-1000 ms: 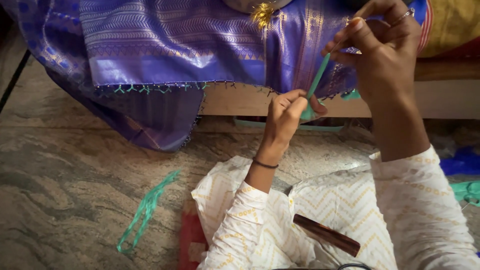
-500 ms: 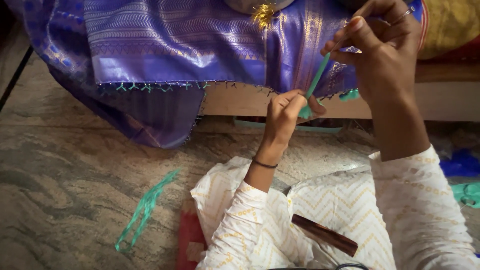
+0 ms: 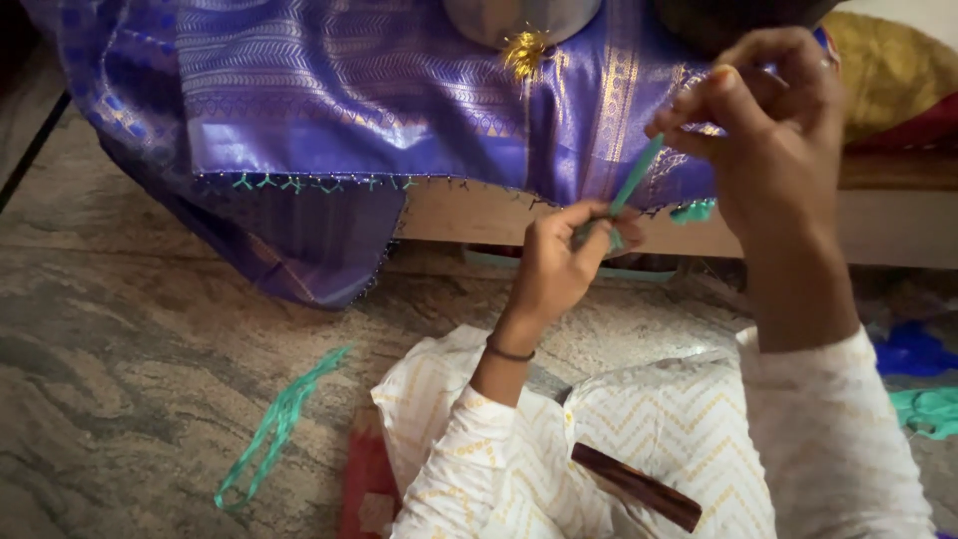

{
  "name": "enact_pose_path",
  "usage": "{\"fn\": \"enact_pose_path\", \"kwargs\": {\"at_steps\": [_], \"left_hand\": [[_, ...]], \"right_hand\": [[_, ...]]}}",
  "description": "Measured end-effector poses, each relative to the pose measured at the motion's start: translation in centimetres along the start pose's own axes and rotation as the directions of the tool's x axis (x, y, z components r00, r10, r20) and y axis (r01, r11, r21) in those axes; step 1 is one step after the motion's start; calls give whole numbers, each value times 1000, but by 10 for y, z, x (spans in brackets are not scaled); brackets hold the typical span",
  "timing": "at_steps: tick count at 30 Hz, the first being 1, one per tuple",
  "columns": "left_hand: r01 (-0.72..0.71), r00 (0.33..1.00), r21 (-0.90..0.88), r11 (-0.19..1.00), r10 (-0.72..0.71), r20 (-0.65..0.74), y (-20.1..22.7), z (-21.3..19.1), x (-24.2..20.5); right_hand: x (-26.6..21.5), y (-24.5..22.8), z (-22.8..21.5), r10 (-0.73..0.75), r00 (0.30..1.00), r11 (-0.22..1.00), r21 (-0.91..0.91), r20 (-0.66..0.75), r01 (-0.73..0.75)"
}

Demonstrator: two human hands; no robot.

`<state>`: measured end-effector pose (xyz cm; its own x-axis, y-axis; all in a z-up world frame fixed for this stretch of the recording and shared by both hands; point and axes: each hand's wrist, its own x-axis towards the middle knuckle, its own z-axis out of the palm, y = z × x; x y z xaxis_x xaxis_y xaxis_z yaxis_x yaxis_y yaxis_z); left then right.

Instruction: Decorating a purple saree with tassels by hand using strips of green fabric and scissors.

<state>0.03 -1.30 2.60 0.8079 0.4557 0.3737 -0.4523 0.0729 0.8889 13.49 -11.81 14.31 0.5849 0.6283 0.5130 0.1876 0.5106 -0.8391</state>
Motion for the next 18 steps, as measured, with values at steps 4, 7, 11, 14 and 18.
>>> {"fn": "enact_pose_path", "kwargs": {"at_steps": [4, 7, 11, 14, 18], "left_hand": [[-187, 978, 331, 925, 207, -25, 23, 9, -12], [161, 976, 378, 912, -89, -200, 1, 6, -13], [117, 975, -184, 976, -148, -168, -14, 14, -11], [275, 912, -476, 836, -383, -146, -37, 15, -12], [197, 938, -362, 911, -283, -202, -67, 9, -7]], "right_hand": [[-54, 6, -11, -119, 992, 990, -70, 43, 122], [-119, 31, -18, -240, 952, 949, -161, 189, 272], [-159, 40, -10, -213, 761, 646, -496, 612, 580], [-158, 50, -19, -103, 694, 564, -533, 713, 631], [-115, 21, -61, 106, 759, 750, -552, 643, 363]]}}
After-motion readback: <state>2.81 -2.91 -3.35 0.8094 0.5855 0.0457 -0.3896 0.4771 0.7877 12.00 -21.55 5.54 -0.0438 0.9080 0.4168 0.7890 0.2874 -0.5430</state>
